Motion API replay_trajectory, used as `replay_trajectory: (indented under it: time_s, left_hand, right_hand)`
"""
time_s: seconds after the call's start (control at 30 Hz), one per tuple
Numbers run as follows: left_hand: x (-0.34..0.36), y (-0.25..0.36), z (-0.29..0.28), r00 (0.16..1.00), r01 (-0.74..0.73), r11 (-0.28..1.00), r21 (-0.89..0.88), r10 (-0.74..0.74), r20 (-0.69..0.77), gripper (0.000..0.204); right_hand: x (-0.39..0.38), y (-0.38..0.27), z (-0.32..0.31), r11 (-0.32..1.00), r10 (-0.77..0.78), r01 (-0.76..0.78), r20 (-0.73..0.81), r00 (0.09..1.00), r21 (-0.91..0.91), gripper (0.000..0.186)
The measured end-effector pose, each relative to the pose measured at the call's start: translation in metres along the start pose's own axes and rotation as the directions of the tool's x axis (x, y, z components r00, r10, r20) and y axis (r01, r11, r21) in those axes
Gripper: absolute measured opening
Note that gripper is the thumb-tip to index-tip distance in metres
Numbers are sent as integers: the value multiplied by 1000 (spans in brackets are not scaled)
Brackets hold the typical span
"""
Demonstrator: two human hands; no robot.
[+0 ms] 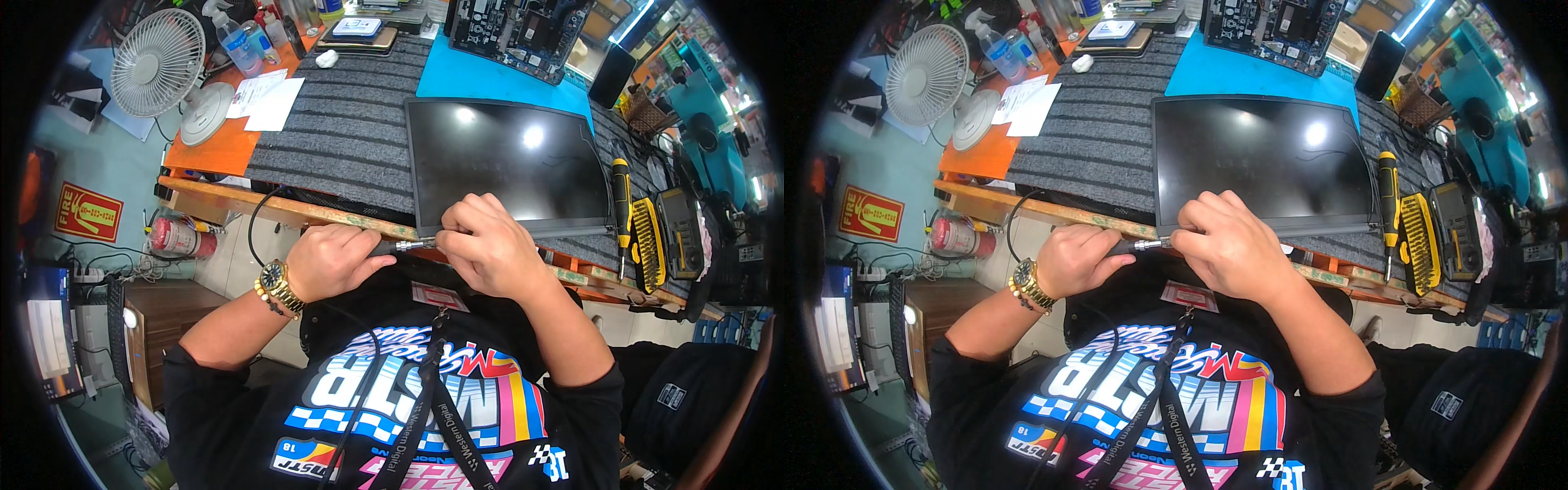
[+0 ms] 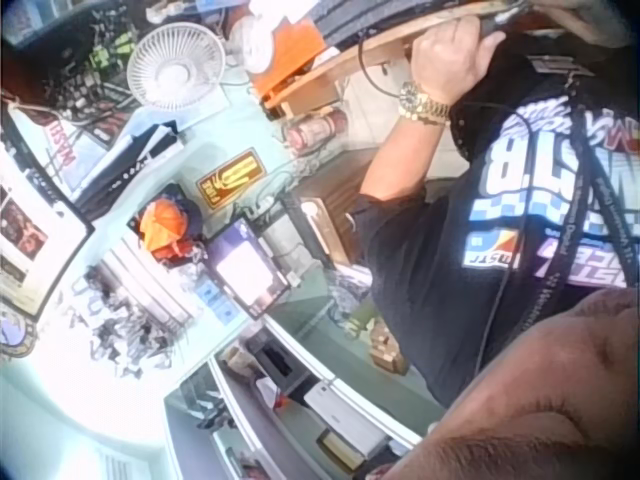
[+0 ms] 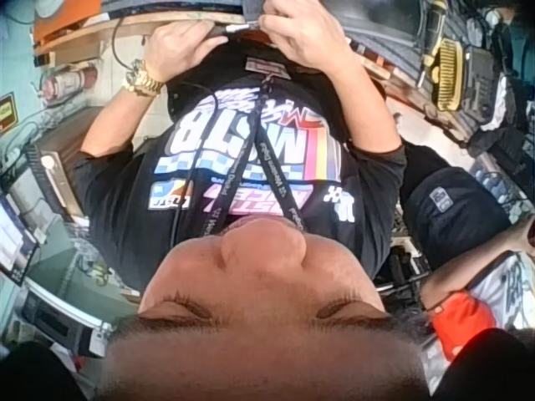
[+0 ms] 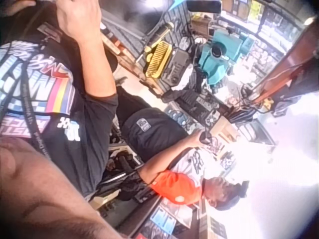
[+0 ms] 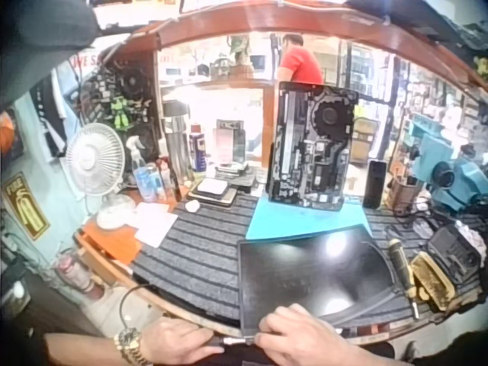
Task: The person aligns a laptop screen panel into its frame, handling thin cables and a connector at the bottom edge. They use a small tool to position the cables and then press the display panel into place.
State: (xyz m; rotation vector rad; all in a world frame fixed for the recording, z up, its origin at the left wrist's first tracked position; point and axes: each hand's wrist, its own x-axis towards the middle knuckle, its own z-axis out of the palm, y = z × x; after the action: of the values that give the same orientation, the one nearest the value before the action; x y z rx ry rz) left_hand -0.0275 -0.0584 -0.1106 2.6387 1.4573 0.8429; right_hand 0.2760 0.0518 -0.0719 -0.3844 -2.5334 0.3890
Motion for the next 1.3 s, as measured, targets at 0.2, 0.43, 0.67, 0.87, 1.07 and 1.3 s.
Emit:
replay_trajectory:
  time_s: [0.2,0.43,0.67,0.87,1.07,1.3]
  left_hand:
    - [1,1,-2,997,62,996,-70,-59,44,36]
    - [7,3,-6,995,91,983,-162,-85,46,37]
    - [13,5,-16,967,243,904,-352,-198,158,33]
    - [16,4,-20,923,369,821,-436,-268,277,29]
    - [22,4,-27,791,589,675,-445,-369,487,34]
    - [17,-5,-17,731,670,547,-502,-364,578,38]
  right_hand:
    - [0,-1,-1,1000,1,-1,2,1000,-2,15]
    - [1,-2,-2,1000,11,-11,5,1000,-12,15]
    - [1,-2,-2,1000,11,-11,6,1000,-13,15]
    - [1,-2,-2,1000,11,-11,8,1000,-15,16]
    - [1,0,-1,1000,10,-10,7,1000,-12,16]
    - [1,-2,-2,1000,12,-12,4,1000,-10,17]
